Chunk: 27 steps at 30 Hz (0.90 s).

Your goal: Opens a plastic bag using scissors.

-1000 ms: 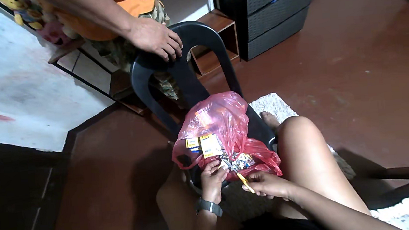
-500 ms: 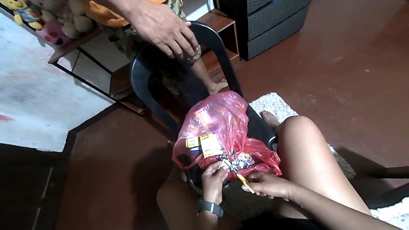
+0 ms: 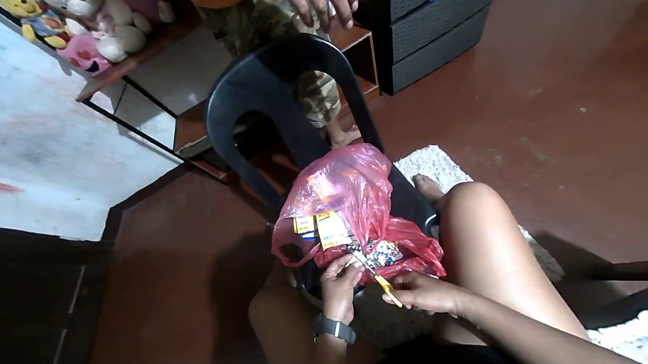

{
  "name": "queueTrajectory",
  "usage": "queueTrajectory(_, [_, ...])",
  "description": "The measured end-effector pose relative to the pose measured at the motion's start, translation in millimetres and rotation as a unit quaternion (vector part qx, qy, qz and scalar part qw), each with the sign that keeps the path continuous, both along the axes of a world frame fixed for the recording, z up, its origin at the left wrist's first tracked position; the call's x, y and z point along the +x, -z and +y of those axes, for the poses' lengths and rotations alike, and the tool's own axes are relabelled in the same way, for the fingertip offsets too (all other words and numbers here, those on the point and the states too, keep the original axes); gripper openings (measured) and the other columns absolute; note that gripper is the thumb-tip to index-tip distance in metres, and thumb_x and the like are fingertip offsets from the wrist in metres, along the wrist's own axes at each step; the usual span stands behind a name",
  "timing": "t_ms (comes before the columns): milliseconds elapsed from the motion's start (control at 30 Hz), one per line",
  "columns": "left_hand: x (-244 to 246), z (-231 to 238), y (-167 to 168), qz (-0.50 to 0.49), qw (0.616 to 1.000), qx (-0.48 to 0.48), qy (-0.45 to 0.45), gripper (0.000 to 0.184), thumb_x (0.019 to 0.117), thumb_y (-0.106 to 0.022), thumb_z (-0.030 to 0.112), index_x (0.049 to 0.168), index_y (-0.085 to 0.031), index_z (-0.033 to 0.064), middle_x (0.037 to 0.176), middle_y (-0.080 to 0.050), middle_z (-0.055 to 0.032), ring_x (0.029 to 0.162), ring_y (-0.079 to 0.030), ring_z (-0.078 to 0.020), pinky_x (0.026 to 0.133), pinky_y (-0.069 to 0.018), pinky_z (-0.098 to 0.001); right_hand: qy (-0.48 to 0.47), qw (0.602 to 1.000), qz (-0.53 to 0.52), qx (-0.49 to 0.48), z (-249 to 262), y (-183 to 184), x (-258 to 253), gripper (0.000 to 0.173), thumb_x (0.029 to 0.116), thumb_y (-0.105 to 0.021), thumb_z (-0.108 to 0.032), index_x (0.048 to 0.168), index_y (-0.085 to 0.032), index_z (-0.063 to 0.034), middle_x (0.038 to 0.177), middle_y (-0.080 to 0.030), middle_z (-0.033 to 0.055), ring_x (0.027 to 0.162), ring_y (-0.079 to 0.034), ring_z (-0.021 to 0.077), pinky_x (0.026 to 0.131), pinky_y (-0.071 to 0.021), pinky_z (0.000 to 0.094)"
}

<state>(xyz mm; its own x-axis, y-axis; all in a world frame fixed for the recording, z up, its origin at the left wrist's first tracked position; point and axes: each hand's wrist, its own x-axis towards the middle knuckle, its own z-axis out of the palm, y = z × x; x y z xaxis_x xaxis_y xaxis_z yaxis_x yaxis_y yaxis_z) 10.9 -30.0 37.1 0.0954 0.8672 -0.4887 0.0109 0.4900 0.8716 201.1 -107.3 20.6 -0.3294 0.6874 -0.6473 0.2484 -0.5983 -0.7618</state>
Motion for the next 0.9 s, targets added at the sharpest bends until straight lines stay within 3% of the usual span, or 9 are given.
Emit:
queueTrajectory(367, [-2.4, -0.7, 1.0, 0.006, 1.0, -0.003, 0.017, 0.028, 0.0915, -0.069, -0.007, 0.119, -0.065, -0.0109, 0.11, -0.069, -0.0202, 0.09, -0.071, -0.0212, 0.085, -0.0609, -0.0331, 0.024, 0.998, 0.048, -0.014, -0.6, -7.3, 2.2, 0.035, 0.1028, -0.06, -0.045, 0.109, -0.067, -0.0117, 0.076, -0.053, -0.0035, 0.057, -0.048, 0.0056, 0.052, -0.0413, 0.0225])
queueTrajectory(500, [-4.7, 0.8, 1.3, 0.008, 1.0, -0.012, 0.007, 0.029, 0.091, -0.07, -0.006, 0.119, -0.065, -0.0108, 0.109, -0.069, -0.0198, 0.089, -0.07, -0.0206, 0.084, -0.0603, -0.0329, 0.021, 0.998, 0.061, -0.01, -0.5, -7.8, 4.2, 0.027, 0.103, -0.062, -0.039, 0.099, -0.064, -0.0125, 0.069, -0.051, -0.0047, 0.052, -0.045, 0.0046, 0.048, -0.0379, 0.0207])
queueTrajectory(667, [-3.5, 0.5, -1.9, -0.006, 1.0, -0.028, 0.003, 0.028, 0.0907, -0.069, -0.008, 0.118, -0.064, -0.0117, 0.106, -0.069, -0.0189, 0.086, -0.07, -0.0194, 0.082, -0.0601, -0.0319, 0.023, 0.997, 0.072, -0.027, -0.1, -11.9, 3.4, 0.034, 0.1035, -0.058, -0.044, 0.109, -0.066, -0.0121, 0.076, -0.053, -0.0044, 0.06, -0.05, 0.0057, 0.054, -0.0431, 0.0224])
queueTrajectory(900, [-1.2, -0.3, -3.0, -0.007, 1.0, -0.026, 0.01, 0.026, 0.0914, -0.068, -0.008, 0.117, -0.066, -0.0111, 0.103, -0.07, -0.0179, 0.082, -0.07, -0.018, 0.08, -0.0605, -0.0304, 0.036, 0.995, 0.087, -0.037, 0.2, -9.2, 2.5, 0.031, 0.1036, -0.058, -0.044, 0.103, -0.065, -0.0141, 0.073, -0.051, -0.006, 0.056, -0.049, 0.004, 0.051, -0.0416, 0.0199])
